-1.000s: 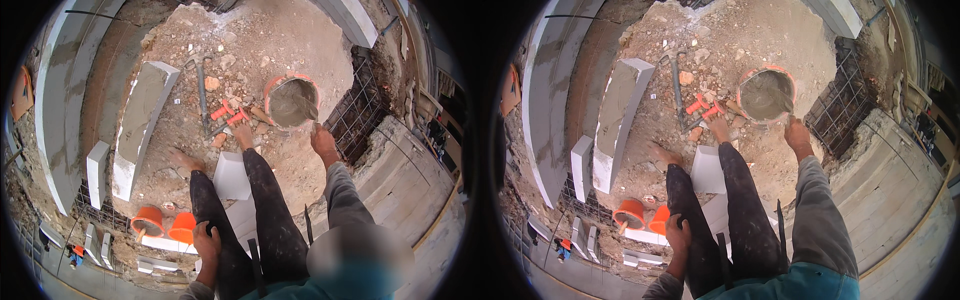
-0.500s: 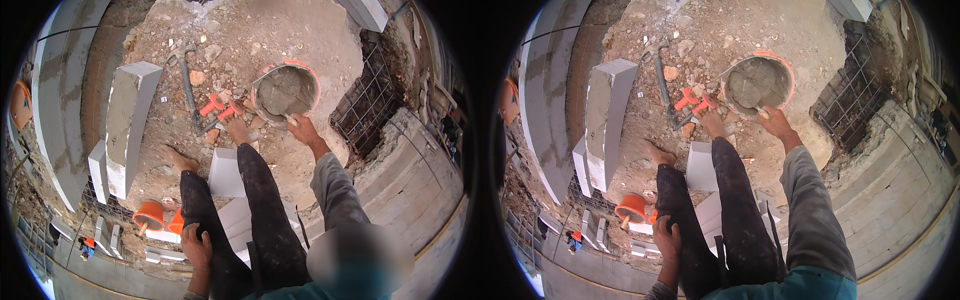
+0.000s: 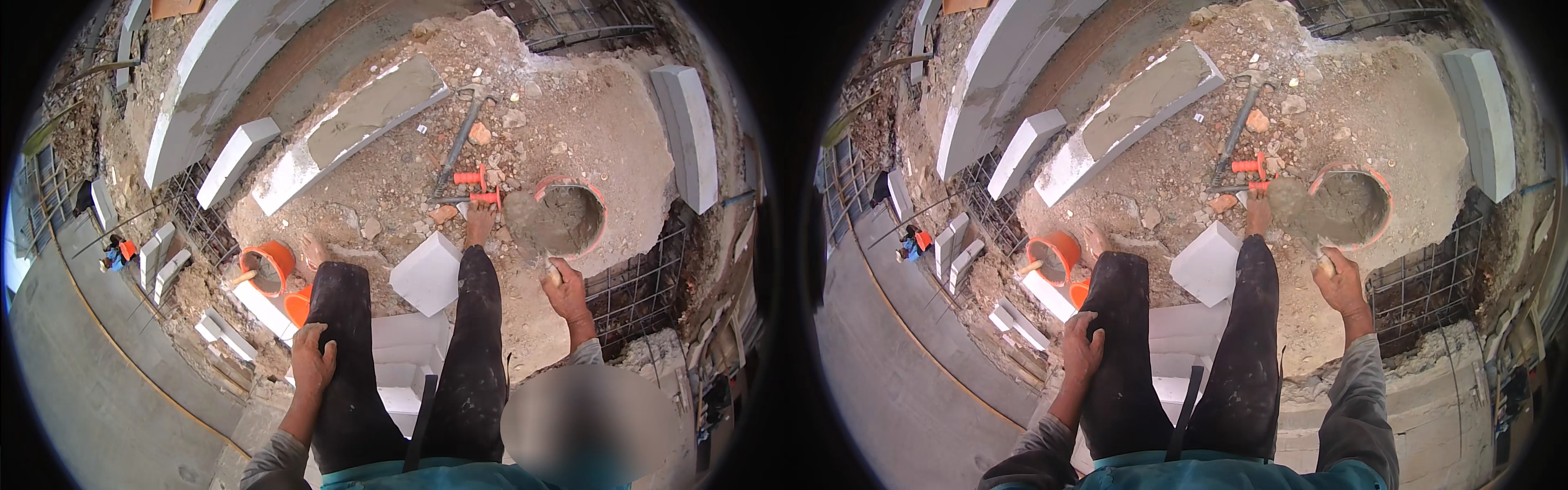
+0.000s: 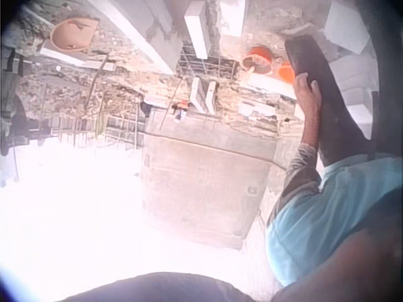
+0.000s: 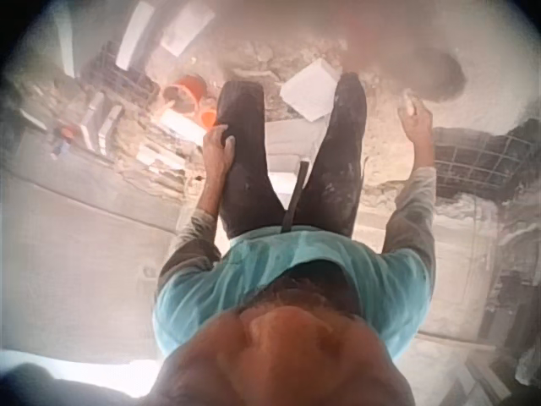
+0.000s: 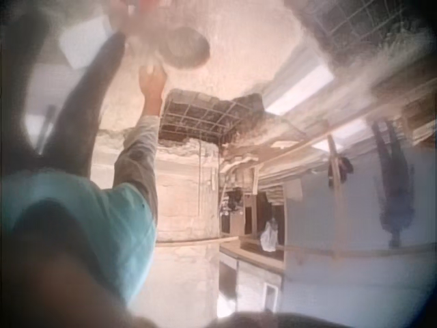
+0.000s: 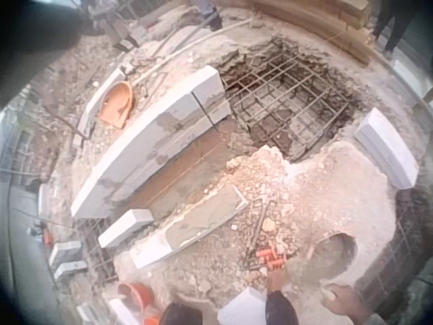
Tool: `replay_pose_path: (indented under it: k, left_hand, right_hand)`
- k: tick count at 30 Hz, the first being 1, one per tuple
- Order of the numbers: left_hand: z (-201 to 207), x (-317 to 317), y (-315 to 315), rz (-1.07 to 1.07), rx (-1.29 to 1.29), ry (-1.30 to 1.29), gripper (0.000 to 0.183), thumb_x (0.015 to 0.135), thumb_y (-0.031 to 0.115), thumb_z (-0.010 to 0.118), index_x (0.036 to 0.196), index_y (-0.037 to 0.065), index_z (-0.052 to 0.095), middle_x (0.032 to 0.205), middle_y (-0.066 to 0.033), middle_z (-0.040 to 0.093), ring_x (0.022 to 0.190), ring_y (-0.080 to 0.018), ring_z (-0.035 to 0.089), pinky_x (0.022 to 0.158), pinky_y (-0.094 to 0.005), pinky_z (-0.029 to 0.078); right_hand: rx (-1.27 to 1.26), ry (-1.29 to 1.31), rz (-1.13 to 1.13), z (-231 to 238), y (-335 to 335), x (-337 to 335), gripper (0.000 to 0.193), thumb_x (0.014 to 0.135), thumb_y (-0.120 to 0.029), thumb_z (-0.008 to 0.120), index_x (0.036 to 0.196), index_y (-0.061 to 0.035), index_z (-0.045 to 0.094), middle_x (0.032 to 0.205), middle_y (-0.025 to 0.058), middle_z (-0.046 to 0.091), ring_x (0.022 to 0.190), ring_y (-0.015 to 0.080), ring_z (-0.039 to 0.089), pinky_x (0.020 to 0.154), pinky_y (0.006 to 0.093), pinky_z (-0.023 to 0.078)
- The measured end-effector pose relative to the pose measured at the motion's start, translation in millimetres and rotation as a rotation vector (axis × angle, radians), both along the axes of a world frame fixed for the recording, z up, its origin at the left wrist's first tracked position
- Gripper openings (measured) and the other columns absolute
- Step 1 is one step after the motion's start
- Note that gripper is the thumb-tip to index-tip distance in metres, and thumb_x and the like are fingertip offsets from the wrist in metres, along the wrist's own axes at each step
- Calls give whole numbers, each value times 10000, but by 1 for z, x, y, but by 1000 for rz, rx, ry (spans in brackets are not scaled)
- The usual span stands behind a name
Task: The person places white masonry blocks onto a concrete and rebar structure, applying mortar with a trowel and checking the alignment with a measuring tape and a hammer.
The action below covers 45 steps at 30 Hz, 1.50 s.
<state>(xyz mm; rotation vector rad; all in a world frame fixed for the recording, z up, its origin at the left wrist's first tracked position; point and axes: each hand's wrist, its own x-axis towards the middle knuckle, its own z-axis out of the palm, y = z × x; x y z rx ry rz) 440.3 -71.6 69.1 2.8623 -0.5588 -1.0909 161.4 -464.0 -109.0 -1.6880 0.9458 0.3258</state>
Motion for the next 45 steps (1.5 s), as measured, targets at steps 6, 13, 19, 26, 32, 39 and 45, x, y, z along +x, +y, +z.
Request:
replay_pose_path:
  k: [6,13,19,26,32,39,45]
  left_hand:
    - [-35,-9,62,154,-89,29,342,781,105,686,1104,17,615,1154,-185,612,1119,-376,553,997,-459,431]
    - [-89,-7,80,358,-264,57,377,773,77,675,1137,6,604,1169,-197,605,1150,-388,540,1030,-459,411]
    - [-99,20,106,518,-412,79,389,782,91,671,1157,8,607,1170,-202,605,1146,-388,541,1018,-454,420]
    - [-103,42,128,668,-455,163,370,813,114,651,1167,11,611,1175,-201,608,1142,-386,545,1003,-452,429]
    - [-101,53,140,744,-508,151,365,818,103,643,1170,10,612,1151,-199,620,1114,-384,563,991,-446,434]
    - [-98,63,146,851,-523,109,345,804,73,628,1138,-14,638,1140,-207,641,1096,-363,608,992,-416,455]
    - [-101,70,151,935,-561,36,335,797,42,624,1127,-15,643,1112,-203,648,1063,-351,623,974,-409,465]
  right_hand:
    - [-311,-408,437,3,77,197,438,815,-165,645,1232,-42,594,1031,197,644,912,387,647,785,440,532]
    - [-546,-135,674,-70,198,368,475,858,-190,676,1305,-73,562,1064,183,564,920,384,612,798,457,511]
    - [-454,-144,304,-83,245,331,487,920,-203,628,1350,2,524,1212,196,612,1058,333,627,932,389,483]
    - [246,76,-254,-69,334,379,444,977,-294,571,1232,69,576,867,89,636,792,203,644,772,367,524]
    - [-138,-123,149,-95,343,361,396,1000,-349,523,1156,7,600,766,82,640,638,180,630,605,353,521]
    - [653,211,-344,-54,365,405,284,1006,-369,508,1044,-96,577,704,69,602,457,166,555,385,317,462]
    - [463,83,-122,-88,444,411,372,1001,-350,533,1219,-52,574,713,61,616,497,168,569,431,321,471]
